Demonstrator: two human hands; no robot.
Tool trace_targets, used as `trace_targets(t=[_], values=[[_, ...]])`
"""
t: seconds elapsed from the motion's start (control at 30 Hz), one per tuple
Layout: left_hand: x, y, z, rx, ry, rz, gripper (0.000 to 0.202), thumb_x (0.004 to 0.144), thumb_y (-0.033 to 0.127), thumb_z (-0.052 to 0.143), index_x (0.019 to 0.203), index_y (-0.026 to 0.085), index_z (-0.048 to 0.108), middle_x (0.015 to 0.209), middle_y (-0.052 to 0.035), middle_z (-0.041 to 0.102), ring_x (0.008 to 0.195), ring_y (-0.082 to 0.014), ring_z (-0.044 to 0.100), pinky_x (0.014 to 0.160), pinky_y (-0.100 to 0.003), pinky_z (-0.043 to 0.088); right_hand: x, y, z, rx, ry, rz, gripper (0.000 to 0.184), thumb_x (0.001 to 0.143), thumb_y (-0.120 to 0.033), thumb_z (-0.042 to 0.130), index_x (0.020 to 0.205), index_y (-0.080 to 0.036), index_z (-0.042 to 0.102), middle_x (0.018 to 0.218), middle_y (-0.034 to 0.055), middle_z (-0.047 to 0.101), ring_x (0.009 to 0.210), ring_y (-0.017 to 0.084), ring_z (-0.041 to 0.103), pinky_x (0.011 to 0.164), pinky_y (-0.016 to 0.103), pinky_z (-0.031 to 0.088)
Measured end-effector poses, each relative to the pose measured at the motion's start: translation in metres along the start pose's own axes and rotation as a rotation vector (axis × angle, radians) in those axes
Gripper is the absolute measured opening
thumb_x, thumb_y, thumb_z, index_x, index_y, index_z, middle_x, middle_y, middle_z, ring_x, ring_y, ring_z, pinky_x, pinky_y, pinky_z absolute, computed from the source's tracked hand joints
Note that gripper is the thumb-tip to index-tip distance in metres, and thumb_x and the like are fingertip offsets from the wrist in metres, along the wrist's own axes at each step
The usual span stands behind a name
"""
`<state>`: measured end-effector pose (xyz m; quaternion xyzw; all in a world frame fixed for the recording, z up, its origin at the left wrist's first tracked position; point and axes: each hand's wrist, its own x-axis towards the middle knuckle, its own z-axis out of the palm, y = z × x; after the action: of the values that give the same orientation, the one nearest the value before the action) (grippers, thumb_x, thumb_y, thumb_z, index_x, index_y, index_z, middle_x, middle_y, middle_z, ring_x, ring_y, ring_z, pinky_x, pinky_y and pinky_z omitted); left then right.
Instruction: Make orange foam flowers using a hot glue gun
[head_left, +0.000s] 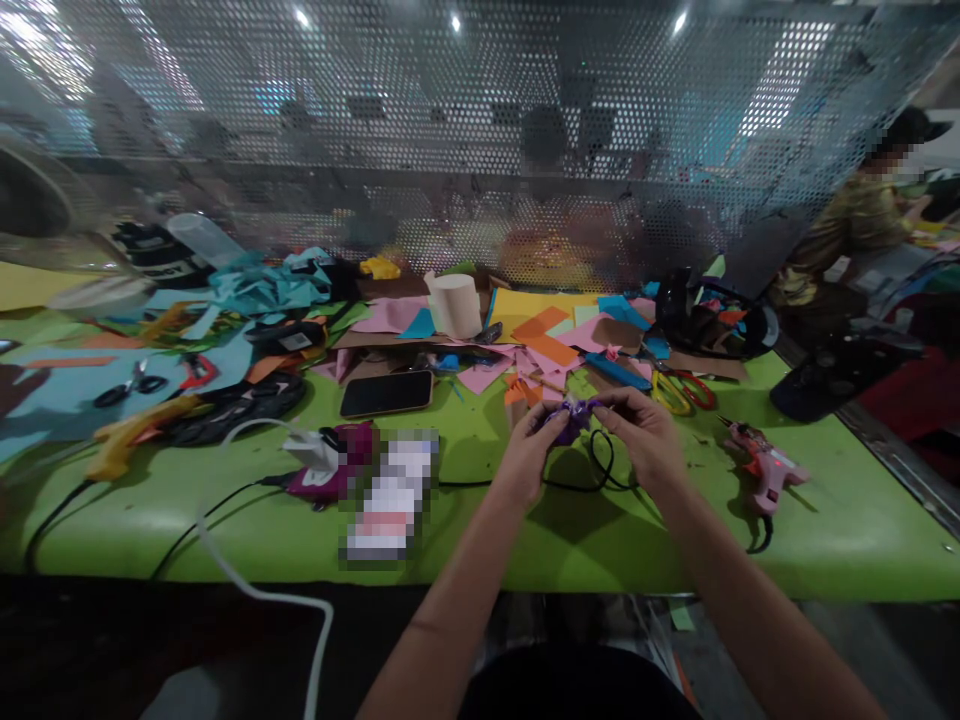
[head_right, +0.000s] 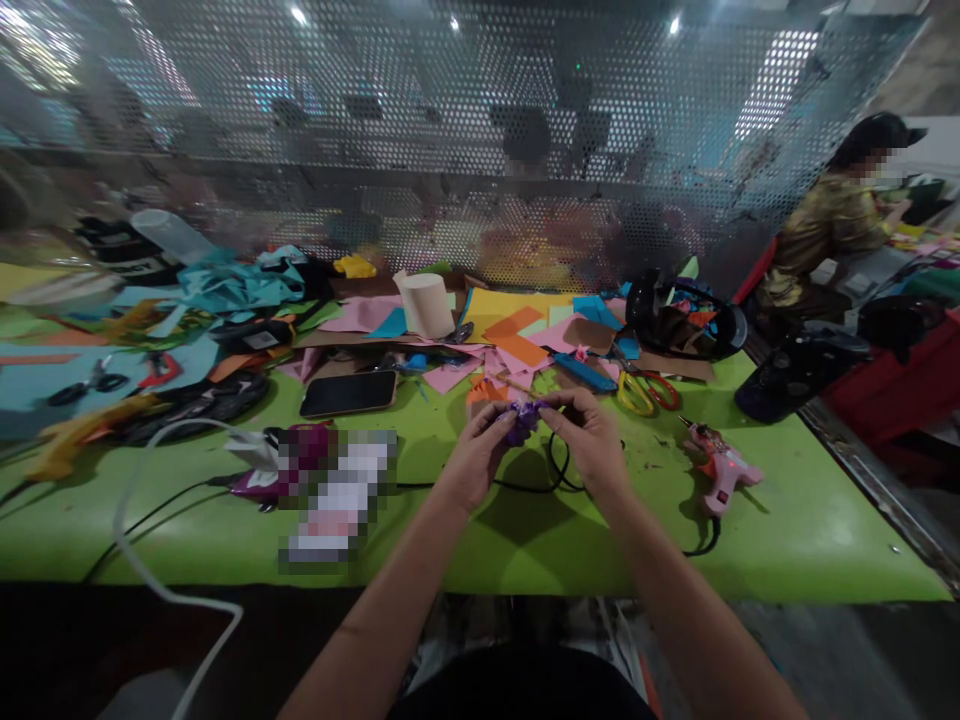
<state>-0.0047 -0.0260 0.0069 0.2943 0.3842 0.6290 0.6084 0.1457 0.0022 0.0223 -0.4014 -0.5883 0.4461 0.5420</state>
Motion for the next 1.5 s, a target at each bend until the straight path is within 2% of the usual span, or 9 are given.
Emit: trace_targets(t=[0.27, 0.5, 0.7, 0.97, 1.13, 1.23, 1.33, 1.5], values=[[-0.001, 0.001, 0.0, 0.019, -0.026, -0.004, 0.041, 0.058, 0.04, 0.09, 0.083, 0.017, 0.068, 0.08, 0.001, 0.065, 0.072, -0.0084, 0.057, 0.071, -0.02, 0.047, -0.003, -0.005, -0.001, -0.328, -0.037, -0.329, 0.005, 0.085, -0.026, 0.069, 0.088, -0.023, 0.072, 0.088, 0.0047, 0.067, 0.079, 0.019, 0.06, 0.064, 0.03, 0.045], [0.001, 0.0, -0.001, 0.04, -0.011, 0.02, 0.041, 0.053, 0.034, 0.091, 0.081, 0.016, 0.067, 0.076, 0.0024, 0.064, 0.071, -0.0074, 0.055, 0.07, -0.019, 0.045, -0.005, -0.004, 0.001, -0.431, -0.06, -0.397, 0.002, 0.086, -0.022, 0.068, 0.088, -0.022, 0.07, 0.086, 0.0035, 0.065, 0.071, 0.016, 0.057, 0.06, 0.028, 0.044], [-0.001, 0.003, 0.001, 0.031, 0.059, 0.033, 0.035, 0.049, 0.023, 0.088, 0.074, 0.016, 0.064, 0.07, 0.0044, 0.062, 0.066, -0.0066, 0.054, 0.066, -0.017, 0.044, -0.006, 0.0, 0.002, -0.347, -0.106, -0.304, 0.004, 0.084, -0.024, 0.069, 0.086, -0.021, 0.071, 0.081, 0.002, 0.064, 0.067, 0.014, 0.053, 0.06, 0.027, 0.041], [0.001, 0.001, 0.002, 0.07, 0.098, 0.054, 0.027, 0.051, 0.02, 0.081, 0.069, 0.016, 0.061, 0.064, 0.0052, 0.06, 0.06, -0.0067, 0.052, 0.061, -0.018, 0.041, -0.002, 0.003, 0.004, 0.039, -0.118, 0.09, 0.019, 0.068, -0.034, 0.077, 0.079, -0.021, 0.07, 0.072, -0.0001, 0.064, 0.065, 0.015, 0.054, 0.06, 0.027, 0.043], [0.003, 0.0, 0.001, 0.101, 0.127, 0.077, 0.027, 0.05, 0.021, 0.08, 0.068, 0.016, 0.061, 0.063, 0.0051, 0.058, 0.059, -0.0069, 0.05, 0.059, -0.018, 0.039, 0.001, -0.003, 0.004, 0.198, -0.064, 0.213, 0.023, 0.061, -0.035, 0.081, 0.074, -0.021, 0.069, 0.07, -0.0009, 0.062, 0.06, 0.011, 0.049, 0.054, 0.024, 0.039], [0.004, -0.001, 0.0, 0.13, 0.148, 0.091, 0.027, 0.051, 0.023, 0.081, 0.068, 0.016, 0.061, 0.063, 0.0048, 0.058, 0.06, -0.0073, 0.05, 0.06, -0.018, 0.039, 0.002, -0.005, 0.003, 0.317, -0.065, 0.254, 0.021, 0.06, -0.031, 0.08, 0.074, -0.021, 0.067, 0.066, -0.0025, 0.059, 0.055, 0.009, 0.046, 0.051, 0.023, 0.038], [0.005, -0.002, 0.0, 0.149, 0.157, 0.097, 0.027, 0.053, 0.025, 0.082, 0.068, 0.016, 0.061, 0.065, 0.004, 0.059, 0.061, -0.0076, 0.051, 0.061, -0.019, 0.04, 0.002, -0.005, -0.001, 0.401, -0.062, 0.251, 0.015, 0.063, -0.028, 0.075, 0.075, -0.021, 0.066, 0.069, -0.0016, 0.061, 0.056, 0.01, 0.05, 0.054, 0.024, 0.043], [0.005, -0.002, 0.0, 0.13, 0.175, 0.08, 0.03, 0.053, 0.026, 0.083, 0.071, 0.016, 0.061, 0.066, 0.004, 0.059, 0.06, -0.0068, 0.051, 0.06, -0.018, 0.04, 0.0, -0.008, -0.003, 0.355, -0.092, 0.164, 0.011, 0.071, -0.03, 0.069, 0.078, -0.022, 0.066, 0.078, 0.0015, 0.067, 0.061, 0.012, 0.054, 0.061, 0.026, 0.047]])
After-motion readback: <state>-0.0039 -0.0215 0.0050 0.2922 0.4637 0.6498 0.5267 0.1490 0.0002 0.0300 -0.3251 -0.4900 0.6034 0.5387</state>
